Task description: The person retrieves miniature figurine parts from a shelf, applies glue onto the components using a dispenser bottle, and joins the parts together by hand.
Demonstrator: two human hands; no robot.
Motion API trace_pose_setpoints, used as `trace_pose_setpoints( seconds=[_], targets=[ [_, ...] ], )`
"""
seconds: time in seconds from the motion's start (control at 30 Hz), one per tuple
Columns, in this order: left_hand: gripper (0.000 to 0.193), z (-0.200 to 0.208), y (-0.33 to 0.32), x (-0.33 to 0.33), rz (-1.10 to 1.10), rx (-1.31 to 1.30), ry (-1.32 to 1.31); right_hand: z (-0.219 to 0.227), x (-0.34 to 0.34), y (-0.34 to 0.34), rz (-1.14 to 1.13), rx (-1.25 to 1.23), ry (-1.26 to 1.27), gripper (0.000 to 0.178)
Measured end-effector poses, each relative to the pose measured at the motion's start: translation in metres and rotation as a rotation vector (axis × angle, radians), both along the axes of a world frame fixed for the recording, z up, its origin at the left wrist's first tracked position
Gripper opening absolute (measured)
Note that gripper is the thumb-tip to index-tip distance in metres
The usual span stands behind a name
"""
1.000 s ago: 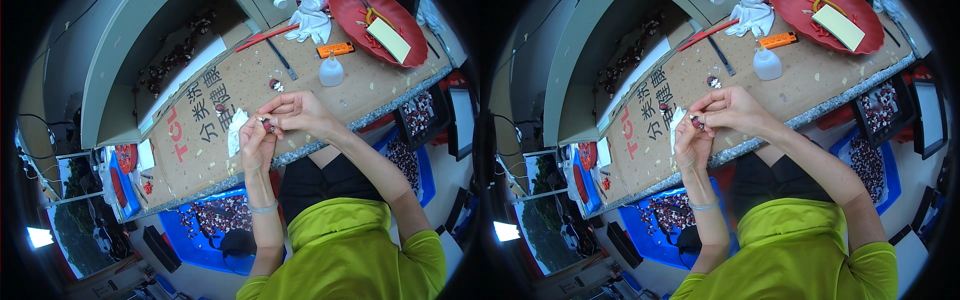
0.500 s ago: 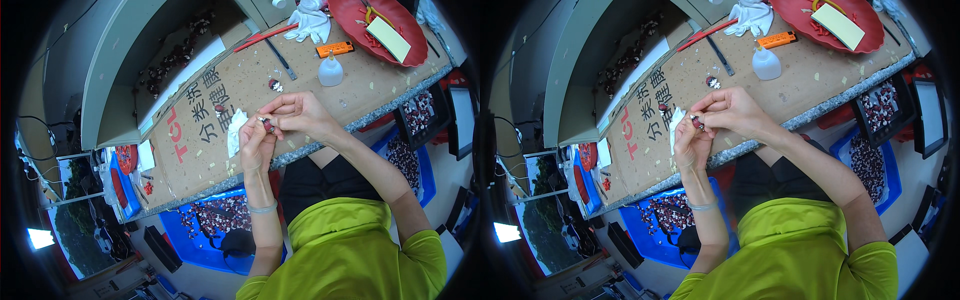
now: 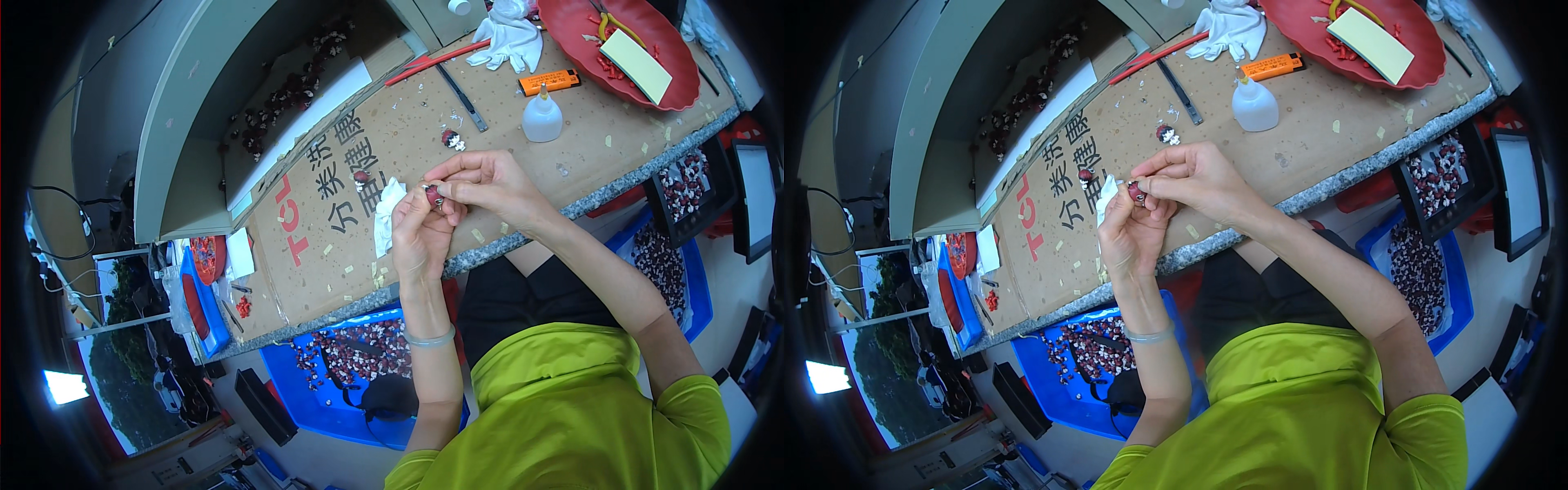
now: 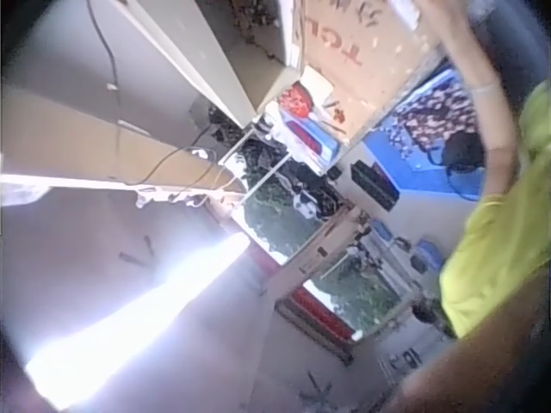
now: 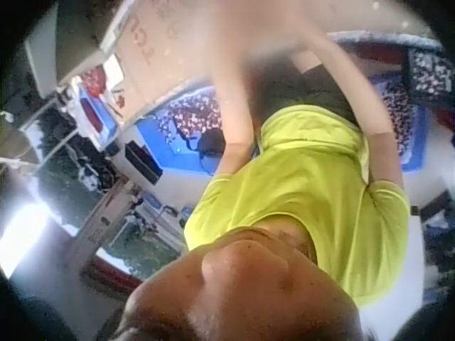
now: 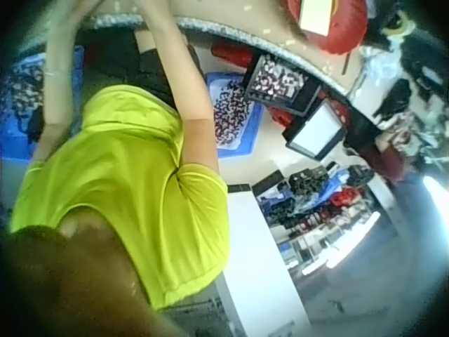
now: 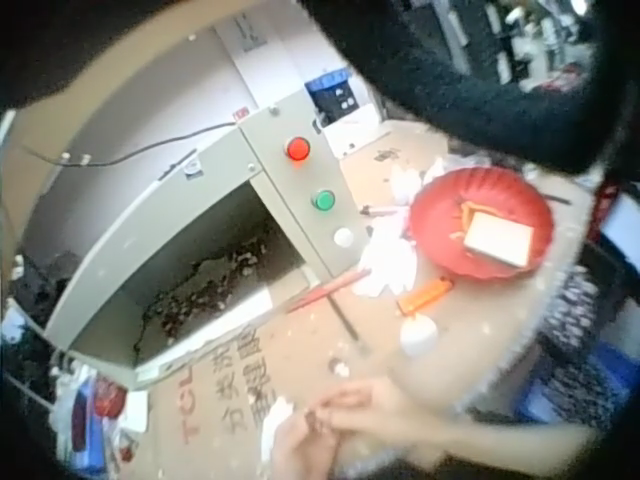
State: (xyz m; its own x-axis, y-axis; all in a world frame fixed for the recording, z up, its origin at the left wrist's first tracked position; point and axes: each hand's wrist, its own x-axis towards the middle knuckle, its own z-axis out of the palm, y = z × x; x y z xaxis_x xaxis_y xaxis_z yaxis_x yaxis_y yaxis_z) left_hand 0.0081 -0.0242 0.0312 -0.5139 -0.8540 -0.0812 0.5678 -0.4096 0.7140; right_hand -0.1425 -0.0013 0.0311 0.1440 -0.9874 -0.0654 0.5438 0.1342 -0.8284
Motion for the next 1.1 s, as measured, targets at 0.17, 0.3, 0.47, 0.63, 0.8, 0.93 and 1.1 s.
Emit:
trace_pose_setpoints(
  seconds=[0.17,0.3,0.47,0.63,0.8,0.93,1.1],
  targets=[
    [0.029,-0.003,0.001,-0.001,-0.004,-0.014,0.021,-0.001,-0.005,0.0,0.039,0.003,-0.024,0.027],
    [0.027,-0.006,0.002,0.0,-0.02,-0.134,-0.034,0.002,-0.01,0.0,0.103,0.044,-0.103,0.03],
    [0.028,-0.006,0.004,-0.002,-0.043,-0.275,-0.108,0.007,-0.017,0.0,0.163,0.124,-0.182,0.027],
    [0.024,-0.004,0.006,-0.006,-0.017,-0.338,-0.175,0.003,-0.018,0.0,0.165,0.119,-0.195,0.024],
    [0.031,-0.006,0.006,-0.002,-0.052,-0.356,-0.21,0.002,-0.018,0.0,0.169,0.124,-0.192,0.021],
    [0.032,-0.007,0.007,-0.002,-0.05,-0.356,-0.225,0.002,-0.017,0.0,0.157,0.131,-0.181,0.02],
    [0.03,-0.006,0.008,-0.003,-0.037,-0.376,-0.255,0.004,-0.018,0.001,0.155,0.133,-0.164,0.019]
  ],
)
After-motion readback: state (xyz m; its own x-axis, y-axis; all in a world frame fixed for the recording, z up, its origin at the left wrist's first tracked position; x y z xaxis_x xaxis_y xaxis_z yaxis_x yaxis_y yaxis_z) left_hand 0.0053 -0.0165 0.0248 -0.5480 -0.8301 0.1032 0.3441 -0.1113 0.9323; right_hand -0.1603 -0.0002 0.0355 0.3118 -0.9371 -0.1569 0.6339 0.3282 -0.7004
